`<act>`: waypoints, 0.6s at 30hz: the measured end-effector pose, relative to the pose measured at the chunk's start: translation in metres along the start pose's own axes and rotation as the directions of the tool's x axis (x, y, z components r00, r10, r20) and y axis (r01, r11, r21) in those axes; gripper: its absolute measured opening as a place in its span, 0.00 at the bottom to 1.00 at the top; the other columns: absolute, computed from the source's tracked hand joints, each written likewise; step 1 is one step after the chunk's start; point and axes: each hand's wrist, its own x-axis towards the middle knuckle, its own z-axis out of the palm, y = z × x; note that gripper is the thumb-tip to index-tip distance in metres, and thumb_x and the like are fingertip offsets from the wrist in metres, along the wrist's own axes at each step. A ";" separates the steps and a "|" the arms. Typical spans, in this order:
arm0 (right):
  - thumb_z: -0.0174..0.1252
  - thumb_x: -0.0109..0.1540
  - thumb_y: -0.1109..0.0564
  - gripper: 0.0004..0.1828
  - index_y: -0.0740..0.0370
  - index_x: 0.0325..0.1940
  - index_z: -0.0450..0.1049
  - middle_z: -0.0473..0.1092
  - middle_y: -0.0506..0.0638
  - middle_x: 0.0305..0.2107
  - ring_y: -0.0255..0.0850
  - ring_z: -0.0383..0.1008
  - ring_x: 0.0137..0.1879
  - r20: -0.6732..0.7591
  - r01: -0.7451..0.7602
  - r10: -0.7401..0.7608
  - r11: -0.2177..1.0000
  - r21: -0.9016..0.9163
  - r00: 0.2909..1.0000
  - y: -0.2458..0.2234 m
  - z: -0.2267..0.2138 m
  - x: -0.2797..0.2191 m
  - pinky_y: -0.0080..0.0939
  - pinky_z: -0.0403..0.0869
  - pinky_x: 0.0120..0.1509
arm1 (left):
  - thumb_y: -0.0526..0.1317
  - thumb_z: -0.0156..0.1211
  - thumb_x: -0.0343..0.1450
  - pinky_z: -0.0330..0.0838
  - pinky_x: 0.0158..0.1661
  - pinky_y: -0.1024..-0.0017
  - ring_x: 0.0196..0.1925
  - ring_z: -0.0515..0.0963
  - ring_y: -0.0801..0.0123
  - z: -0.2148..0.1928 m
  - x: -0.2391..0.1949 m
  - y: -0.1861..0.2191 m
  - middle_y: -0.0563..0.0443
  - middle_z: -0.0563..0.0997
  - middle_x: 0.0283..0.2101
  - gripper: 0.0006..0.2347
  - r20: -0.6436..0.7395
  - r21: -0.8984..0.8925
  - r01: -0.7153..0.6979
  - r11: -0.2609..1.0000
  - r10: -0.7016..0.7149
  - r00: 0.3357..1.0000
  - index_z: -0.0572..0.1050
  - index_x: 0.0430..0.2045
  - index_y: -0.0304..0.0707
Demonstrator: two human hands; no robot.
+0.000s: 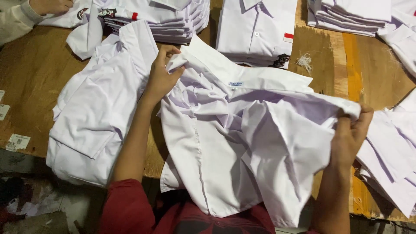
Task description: The person uses red-handled scissors to trim loose threads and excess fabric from the collars and seams of white shirts. They handle the shirts by hand, pulling threads and cutting them while working on a wooden table surrounded by stacks of similar garments.
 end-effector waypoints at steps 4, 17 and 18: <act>0.49 0.70 0.49 0.12 0.45 0.59 0.67 0.68 0.36 0.44 0.26 0.66 0.49 -0.046 -0.284 0.282 0.930 -0.233 0.958 0.030 -0.037 0.033 0.27 0.63 0.57 | 0.31 0.60 0.72 0.68 0.52 0.72 0.48 0.72 0.66 0.002 -0.004 0.020 0.50 0.71 0.48 0.15 -0.090 0.117 -0.015 0.993 0.026 0.996 0.64 0.49 0.41; 0.57 0.69 0.88 0.23 0.72 0.60 0.69 0.68 0.61 0.52 0.50 0.69 0.58 0.035 0.550 -0.550 0.835 -0.014 0.835 0.030 -0.046 0.088 0.44 0.69 0.65 | 0.39 0.54 0.79 0.59 0.66 0.74 0.61 0.68 0.70 0.026 -0.027 0.068 0.52 0.68 0.52 0.10 -0.057 -0.242 -0.056 0.969 0.044 0.997 0.65 0.51 0.39; 0.57 0.69 0.88 0.23 0.72 0.60 0.69 0.68 0.61 0.52 0.50 0.69 0.58 0.032 0.549 -0.548 0.836 -0.016 0.836 0.029 -0.046 0.104 0.44 0.69 0.65 | 0.39 0.54 0.79 0.59 0.66 0.74 0.61 0.68 0.70 0.034 -0.033 0.081 0.52 0.68 0.52 0.10 -0.053 -0.242 -0.056 0.969 0.044 0.998 0.65 0.51 0.39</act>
